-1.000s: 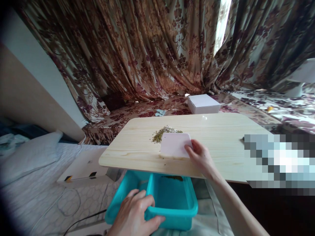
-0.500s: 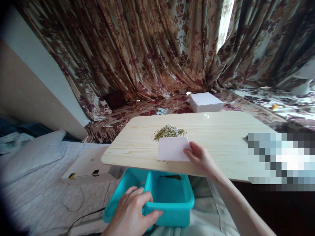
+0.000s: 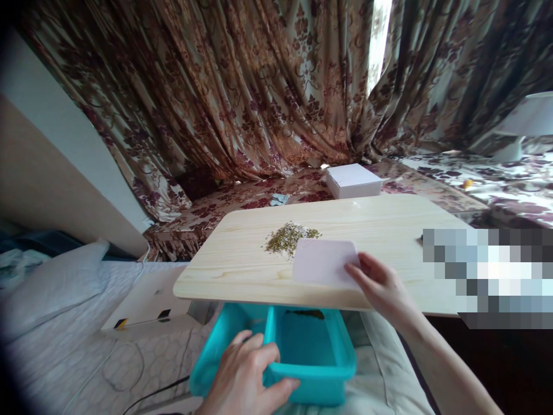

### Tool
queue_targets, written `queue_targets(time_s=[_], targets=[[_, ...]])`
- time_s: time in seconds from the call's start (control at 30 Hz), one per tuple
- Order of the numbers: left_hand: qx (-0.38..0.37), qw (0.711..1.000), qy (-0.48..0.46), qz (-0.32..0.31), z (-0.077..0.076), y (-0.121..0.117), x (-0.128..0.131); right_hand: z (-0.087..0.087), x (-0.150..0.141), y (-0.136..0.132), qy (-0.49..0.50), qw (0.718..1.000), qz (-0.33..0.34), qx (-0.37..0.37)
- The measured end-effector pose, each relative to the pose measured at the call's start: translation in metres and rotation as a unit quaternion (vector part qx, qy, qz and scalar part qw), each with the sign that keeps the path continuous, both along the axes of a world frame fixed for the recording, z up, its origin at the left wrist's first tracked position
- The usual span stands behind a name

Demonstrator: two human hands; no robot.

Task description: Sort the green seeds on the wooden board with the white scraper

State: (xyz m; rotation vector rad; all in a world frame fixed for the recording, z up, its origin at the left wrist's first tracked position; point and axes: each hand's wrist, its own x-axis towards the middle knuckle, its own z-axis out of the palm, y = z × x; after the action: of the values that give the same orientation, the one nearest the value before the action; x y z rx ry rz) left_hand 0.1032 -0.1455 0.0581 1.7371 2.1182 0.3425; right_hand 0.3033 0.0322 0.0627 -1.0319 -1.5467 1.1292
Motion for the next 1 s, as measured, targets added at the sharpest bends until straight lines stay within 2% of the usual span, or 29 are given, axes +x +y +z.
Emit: queue_targets(time_s=[0.1, 0.17, 0.3, 0.47, 0.6, 0.77, 1.0], targets=[[-0.005, 0.999, -0.018, -0.048, -0.004, 0.008, 0.012, 0.004, 0.007, 0.015, 0.014, 0.995, -0.100, 0.023], [-0.012, 0.998, -0.023, -0.063, -0.007, 0.012, 0.016, 0.002, 0.006, 0.025, 0.016, 0.991, -0.129, 0.040], [-0.021, 0.998, -0.021, -0.048, -0.005, 0.014, 0.016, -0.009, -0.003, 0.041, -0.003, 0.988, -0.134, 0.072], [-0.044, 0.998, -0.017, -0.029, 0.000, 0.011, 0.014, -0.020, -0.009, 0.046, -0.025, 0.985, -0.152, 0.076], [-0.032, 0.999, -0.012, -0.035, -0.004, 0.011, 0.015, -0.019, -0.009, 0.045, -0.057, 0.981, -0.164, 0.081], [-0.010, 0.999, -0.007, -0.048, -0.011, 0.010, 0.013, -0.017, -0.010, 0.044, -0.058, 0.984, -0.144, 0.088], [-0.013, 0.999, -0.009, -0.045, -0.010, 0.010, 0.013, -0.018, -0.011, 0.042, -0.060, 0.988, -0.120, 0.077]])
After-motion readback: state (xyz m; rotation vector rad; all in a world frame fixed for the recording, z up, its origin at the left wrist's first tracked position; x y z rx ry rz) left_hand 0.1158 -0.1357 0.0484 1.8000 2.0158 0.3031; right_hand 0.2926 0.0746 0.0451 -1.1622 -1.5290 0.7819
